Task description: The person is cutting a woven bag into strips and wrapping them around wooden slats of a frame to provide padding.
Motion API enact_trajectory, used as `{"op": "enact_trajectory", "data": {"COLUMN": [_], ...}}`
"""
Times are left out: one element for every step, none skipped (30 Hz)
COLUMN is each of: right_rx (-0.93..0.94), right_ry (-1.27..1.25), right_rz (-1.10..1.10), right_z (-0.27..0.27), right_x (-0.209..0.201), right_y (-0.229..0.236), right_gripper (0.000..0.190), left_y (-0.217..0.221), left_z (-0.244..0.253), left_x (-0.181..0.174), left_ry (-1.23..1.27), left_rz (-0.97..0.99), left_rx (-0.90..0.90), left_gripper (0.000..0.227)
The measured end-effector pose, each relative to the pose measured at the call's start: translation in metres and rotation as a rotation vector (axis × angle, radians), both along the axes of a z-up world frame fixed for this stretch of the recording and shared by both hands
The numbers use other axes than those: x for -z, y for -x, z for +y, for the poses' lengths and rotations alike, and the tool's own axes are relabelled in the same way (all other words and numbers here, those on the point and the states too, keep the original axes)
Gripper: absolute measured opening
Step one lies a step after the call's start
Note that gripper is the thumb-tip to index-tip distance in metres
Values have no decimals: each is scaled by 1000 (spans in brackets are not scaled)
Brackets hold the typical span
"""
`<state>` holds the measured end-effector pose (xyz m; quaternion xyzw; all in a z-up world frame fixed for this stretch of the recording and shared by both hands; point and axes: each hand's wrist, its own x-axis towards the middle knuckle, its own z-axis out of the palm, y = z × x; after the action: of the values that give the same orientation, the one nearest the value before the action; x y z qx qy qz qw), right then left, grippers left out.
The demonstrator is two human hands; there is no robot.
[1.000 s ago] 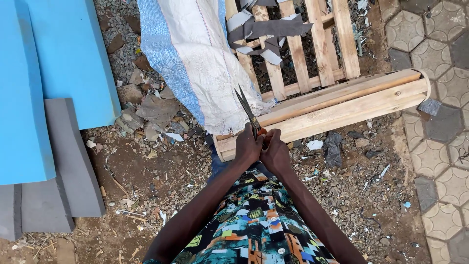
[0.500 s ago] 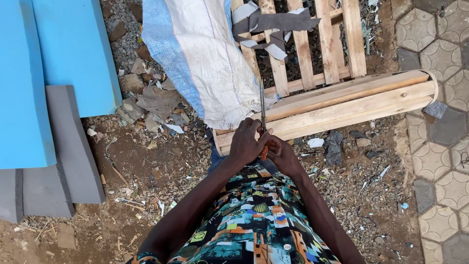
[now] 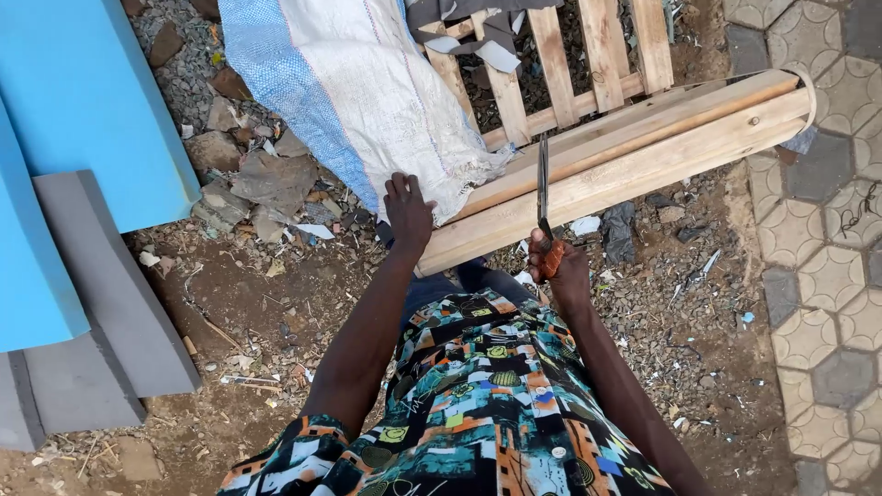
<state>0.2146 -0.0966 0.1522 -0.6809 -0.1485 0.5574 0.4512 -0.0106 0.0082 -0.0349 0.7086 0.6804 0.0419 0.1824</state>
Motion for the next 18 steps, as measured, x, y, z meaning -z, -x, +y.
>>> {"op": "enact_trajectory", "data": {"right_rx": [-29,-58,-54,-77,-103,-103,-60,-17,-18,8,32,29,24,19,9,21,30,18], "right_ry": [-14,-27,-28,-20,-11,-11,31,73,68,96,123,115,127,139,141,137,136,138], "right_rz": [-28,-56,-57,-106,-154,-151,-146,-140,-137,-123,-106,-101,-90,-78,-73,-82,-90,-83], "right_z": [3,5,8,11,13,15,19,23,25,27,30,32,35,38,40,42,44,45], "right_x": [-2,-4,-2,1,4,12,19,27,33,40,47,59,70,82,104,126,149,140], "right_y": [3,6,7,7,7,8,7,5,5,4,4,4,5,6,6,7,10,22], "right_gripper": [39,44,44,45,47,47,43,44,44,47,54,54,59,64,64,59,54,54], "left_y": [7,14,19,23,29,33,36,38,43,47,51,52,53,54,56,58,61,66], "left_z": [8,15,19,23,26,24,25,26,21,16,12,6,-1,-8,-12,-17,-21,-26], "left_x": [37,74,76,79,81,53,25,-4,-29,-55,-80,-96,-112,-128,-148,-168,-188,-199], "left_ry": [30,61,60,105,151,151,97,42,38,26,12,5,-7,-19,-20,-11,-2,-3], "left_rz": [-79,-157,-157,-188,-217,-215,-295,-374,-370,-463,-553,-547,-622,-697,-691,-735,-779,-771], "left_rx": [64,128,132,181,227,227,267,307,307,289,271,270,220,170,161,144,124,112], "left_gripper": [42,26,26,22,19,19,19,20,20,17,15,15,5,22,22,22,22,22]}}
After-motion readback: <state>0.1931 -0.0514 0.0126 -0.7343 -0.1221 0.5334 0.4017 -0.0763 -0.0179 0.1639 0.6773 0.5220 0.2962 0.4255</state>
